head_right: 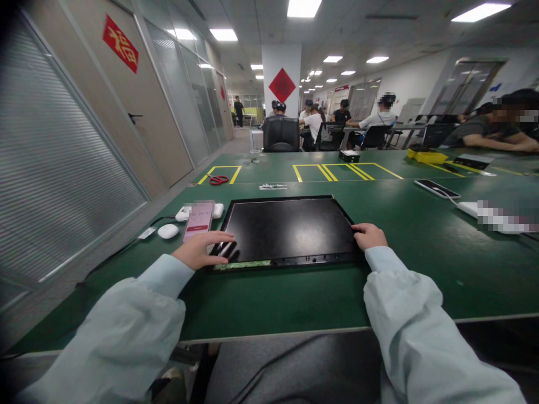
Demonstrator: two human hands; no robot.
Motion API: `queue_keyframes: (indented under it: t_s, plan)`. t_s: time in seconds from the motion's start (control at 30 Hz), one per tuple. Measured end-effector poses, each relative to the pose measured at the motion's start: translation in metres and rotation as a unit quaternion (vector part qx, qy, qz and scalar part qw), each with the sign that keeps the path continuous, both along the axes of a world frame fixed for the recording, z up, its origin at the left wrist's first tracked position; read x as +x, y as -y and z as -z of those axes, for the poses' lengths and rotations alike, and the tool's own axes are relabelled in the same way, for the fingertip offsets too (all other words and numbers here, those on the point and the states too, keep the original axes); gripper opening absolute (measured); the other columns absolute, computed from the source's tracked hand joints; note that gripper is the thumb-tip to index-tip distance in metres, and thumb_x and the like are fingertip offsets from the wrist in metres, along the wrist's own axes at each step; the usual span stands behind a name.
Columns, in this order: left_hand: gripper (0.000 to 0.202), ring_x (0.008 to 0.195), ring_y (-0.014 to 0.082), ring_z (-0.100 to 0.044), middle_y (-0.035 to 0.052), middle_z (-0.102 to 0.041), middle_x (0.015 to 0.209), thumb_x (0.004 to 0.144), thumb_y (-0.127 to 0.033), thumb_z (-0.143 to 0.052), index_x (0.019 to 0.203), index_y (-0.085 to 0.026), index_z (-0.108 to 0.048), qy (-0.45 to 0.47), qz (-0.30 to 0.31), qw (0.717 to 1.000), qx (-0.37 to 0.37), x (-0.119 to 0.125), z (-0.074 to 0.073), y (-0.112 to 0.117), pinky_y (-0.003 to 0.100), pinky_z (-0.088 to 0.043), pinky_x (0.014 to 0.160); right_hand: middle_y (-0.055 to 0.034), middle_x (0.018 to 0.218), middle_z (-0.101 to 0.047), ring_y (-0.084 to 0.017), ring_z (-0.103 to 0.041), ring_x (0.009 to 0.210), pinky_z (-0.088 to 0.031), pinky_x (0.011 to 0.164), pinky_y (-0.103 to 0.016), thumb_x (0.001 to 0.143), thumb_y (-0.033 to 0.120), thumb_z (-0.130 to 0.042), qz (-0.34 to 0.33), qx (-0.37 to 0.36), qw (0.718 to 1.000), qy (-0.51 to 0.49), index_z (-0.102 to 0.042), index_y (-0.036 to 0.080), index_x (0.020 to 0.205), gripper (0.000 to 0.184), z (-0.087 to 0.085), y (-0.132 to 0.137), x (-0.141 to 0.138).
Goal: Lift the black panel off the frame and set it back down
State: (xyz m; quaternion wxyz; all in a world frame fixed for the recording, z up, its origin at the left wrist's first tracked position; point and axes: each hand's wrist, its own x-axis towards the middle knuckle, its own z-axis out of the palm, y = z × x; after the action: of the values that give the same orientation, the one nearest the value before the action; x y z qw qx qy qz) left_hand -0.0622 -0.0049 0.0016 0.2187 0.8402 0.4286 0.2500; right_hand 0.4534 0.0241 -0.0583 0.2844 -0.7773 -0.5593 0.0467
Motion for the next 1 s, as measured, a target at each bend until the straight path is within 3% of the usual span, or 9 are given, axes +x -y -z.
queue_keyframes:
  t_s: [0.2,0.5,0.73,1.0]
  plan:
    - [0.047,0.113,0.0298,-0.067,0.0090,-0.074,0.119,0.060,-0.036,-0.085,0.105,-0.028,-0.078,0.014,0.015,1.000,0.009,0.003,-0.002,0.001,0.043,-0.046,0.104,-0.0044,0.093,-0.076,-0.023,-0.069,0.090,-0.053,0.088,-0.034,0.062,0.017,-0.057,-0.006,-0.001,1.000,0.003,-0.080,0.024,0.096,0.042,0.005,-0.004,0.003]
    - [0.045,0.112,0.0300,-0.067,0.0104,-0.073,0.120,0.064,-0.031,-0.081,0.109,-0.026,-0.077,-0.006,0.032,0.999,0.020,0.003,-0.001,0.002,0.044,-0.046,0.103,-0.0081,0.103,-0.075,-0.024,-0.068,0.094,-0.052,0.091,-0.035,0.065,0.017,-0.057,-0.022,-0.030,0.999,0.005,-0.078,0.018,0.108,0.047,0.003,-0.003,0.004]
    - [0.046,0.112,0.0309,-0.067,0.0109,-0.073,0.119,0.065,-0.038,-0.081,0.109,-0.025,-0.076,-0.032,0.022,0.999,0.027,0.002,0.002,0.000,0.044,-0.047,0.103,-0.0078,0.107,-0.075,-0.024,-0.067,0.097,-0.051,0.093,-0.034,0.066,0.015,-0.058,-0.025,-0.034,0.999,-0.001,-0.078,0.018,0.109,0.048,0.001,-0.002,0.002]
    - [0.047,0.110,0.0298,-0.067,0.0120,-0.072,0.118,0.070,-0.042,-0.079,0.112,-0.022,-0.074,-0.052,0.030,0.996,0.059,0.001,0.009,-0.001,0.045,-0.049,0.101,-0.0075,0.097,-0.075,-0.020,-0.067,0.089,-0.051,0.083,-0.028,0.059,0.002,-0.052,-0.010,-0.049,0.998,-0.032,-0.078,0.017,0.111,0.060,-0.001,-0.001,0.003]
